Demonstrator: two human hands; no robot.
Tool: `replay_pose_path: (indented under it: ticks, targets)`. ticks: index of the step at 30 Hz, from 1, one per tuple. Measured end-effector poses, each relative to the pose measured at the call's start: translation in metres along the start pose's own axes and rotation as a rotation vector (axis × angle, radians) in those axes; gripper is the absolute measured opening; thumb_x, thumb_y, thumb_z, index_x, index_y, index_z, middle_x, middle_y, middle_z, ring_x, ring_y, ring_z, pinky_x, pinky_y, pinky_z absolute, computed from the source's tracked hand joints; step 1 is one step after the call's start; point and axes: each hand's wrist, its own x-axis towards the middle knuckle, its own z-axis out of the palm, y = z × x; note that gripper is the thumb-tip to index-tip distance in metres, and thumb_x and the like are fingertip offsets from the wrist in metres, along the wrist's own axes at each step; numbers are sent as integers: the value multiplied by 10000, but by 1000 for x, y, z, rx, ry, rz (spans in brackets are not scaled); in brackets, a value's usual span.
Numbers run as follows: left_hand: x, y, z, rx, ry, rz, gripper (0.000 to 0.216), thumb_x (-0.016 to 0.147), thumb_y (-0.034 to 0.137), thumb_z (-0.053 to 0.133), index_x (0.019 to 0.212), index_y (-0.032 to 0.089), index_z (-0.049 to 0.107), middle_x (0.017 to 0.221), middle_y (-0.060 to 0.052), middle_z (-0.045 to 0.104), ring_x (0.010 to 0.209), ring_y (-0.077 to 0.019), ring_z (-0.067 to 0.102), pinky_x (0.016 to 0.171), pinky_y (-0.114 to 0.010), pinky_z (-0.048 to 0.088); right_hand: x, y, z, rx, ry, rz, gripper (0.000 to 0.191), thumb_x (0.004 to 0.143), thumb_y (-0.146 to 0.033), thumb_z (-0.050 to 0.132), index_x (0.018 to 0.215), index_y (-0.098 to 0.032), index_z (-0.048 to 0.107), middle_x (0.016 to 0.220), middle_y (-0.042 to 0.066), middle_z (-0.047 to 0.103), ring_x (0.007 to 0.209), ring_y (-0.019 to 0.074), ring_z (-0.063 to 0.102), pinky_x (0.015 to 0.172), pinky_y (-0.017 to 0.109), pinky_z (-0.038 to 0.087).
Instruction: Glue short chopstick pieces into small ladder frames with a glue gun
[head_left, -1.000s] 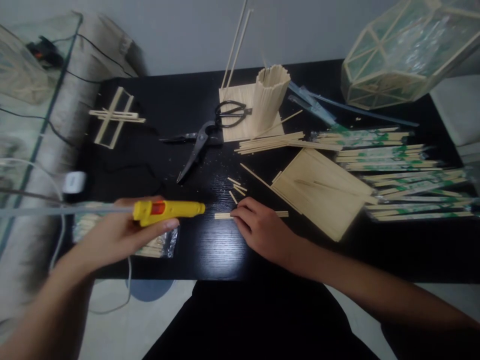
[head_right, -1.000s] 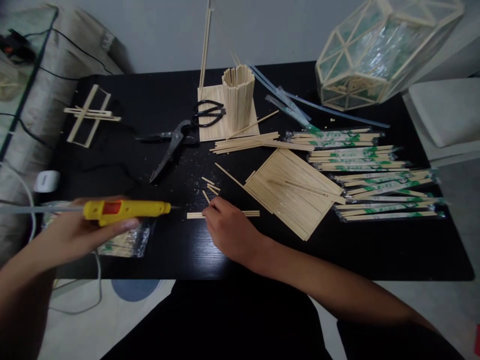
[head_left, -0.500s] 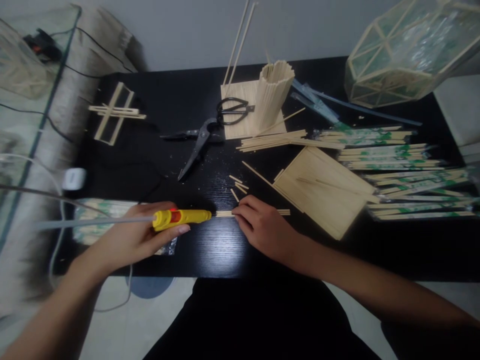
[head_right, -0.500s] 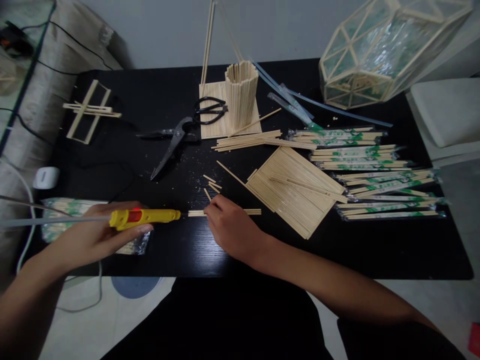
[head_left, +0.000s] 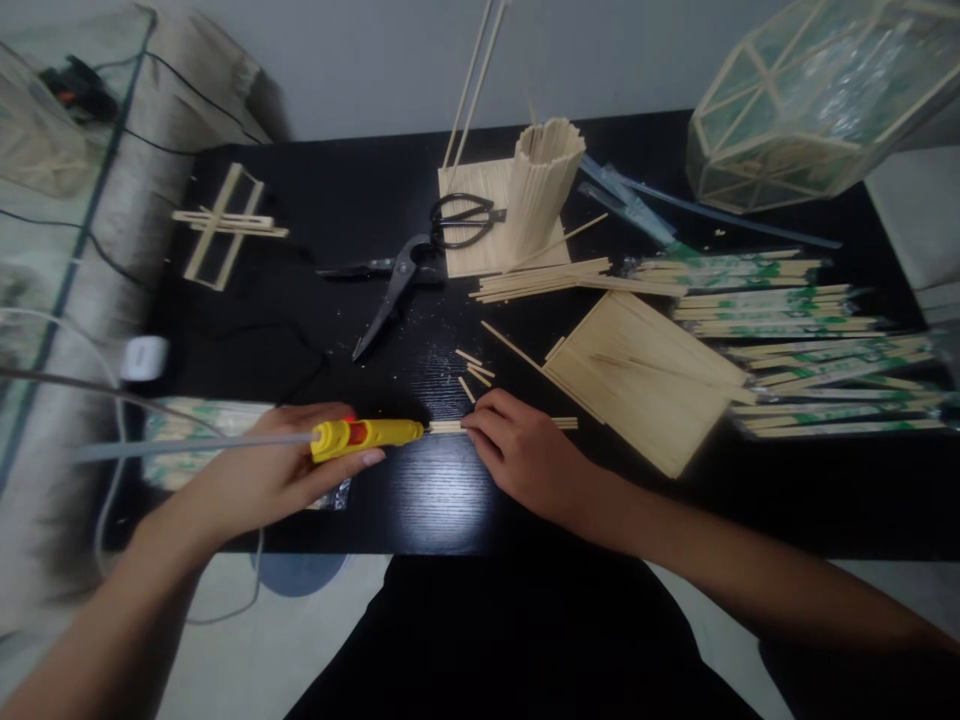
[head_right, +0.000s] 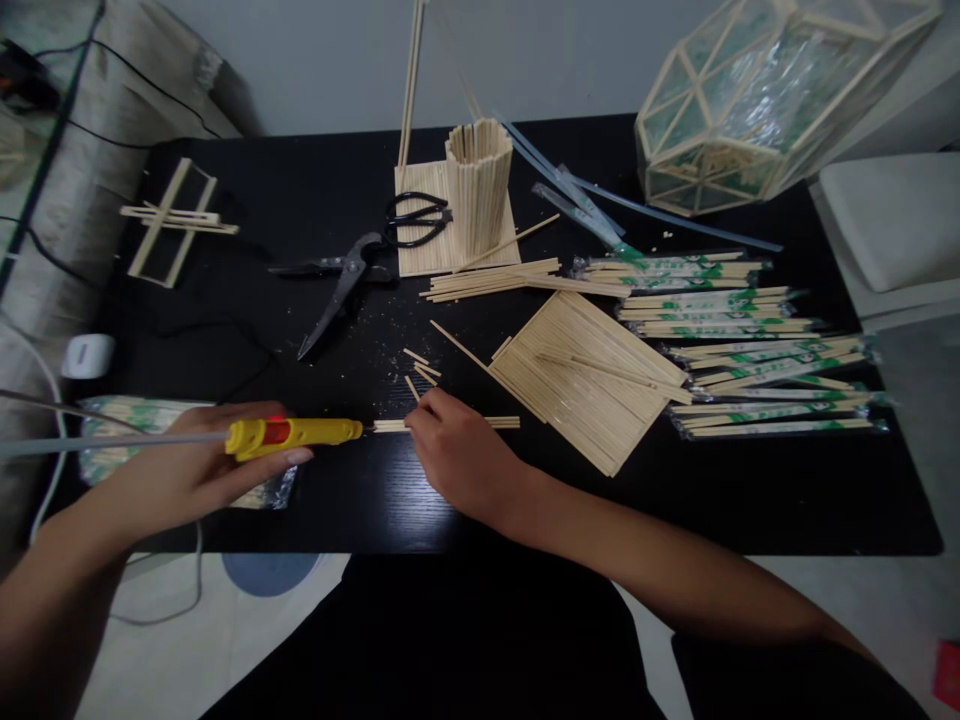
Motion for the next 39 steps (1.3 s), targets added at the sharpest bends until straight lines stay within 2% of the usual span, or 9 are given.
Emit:
replay_pose_path:
  ticks: [5,19,26,39]
  targets:
    - [2,2,0,-25,9,-29,274,979,453,630,802,244,615,681,17,595,507,-126,581,470,-262,427,0,0,0,3,2,2,231,1016,-49,510,1000,-122,728,1024,113,665,916,193,663,868,360,604]
    - [10,8,0,26,-7,47,336,1021,450,580,769,229,604,702,5,589,527,-120,588,500,-261,433,0,-1,0,0,-10,10,230,1015,-43,508,997,-126,722,1038,110,663,924,190,657,878,352,599]
    - [14,11,2,18,-18,39,351,1020,449,587,773,204,634,711,6,588,553,-116,581,514,-249,427,1,-1,-1,-24,-23,10,241,1019,-48,495,994,-130,721,1028,112,660,915,196,650,869,362,597]
    - [18,14,5,25,-67,33,333,1021,435,571,770,216,577,738,-1,586,587,-136,594,561,-298,460,0,-1,-2,-4,-35,21,247,1002,-23,492,1046,-116,717,1063,123,667,929,202,660,880,374,607]
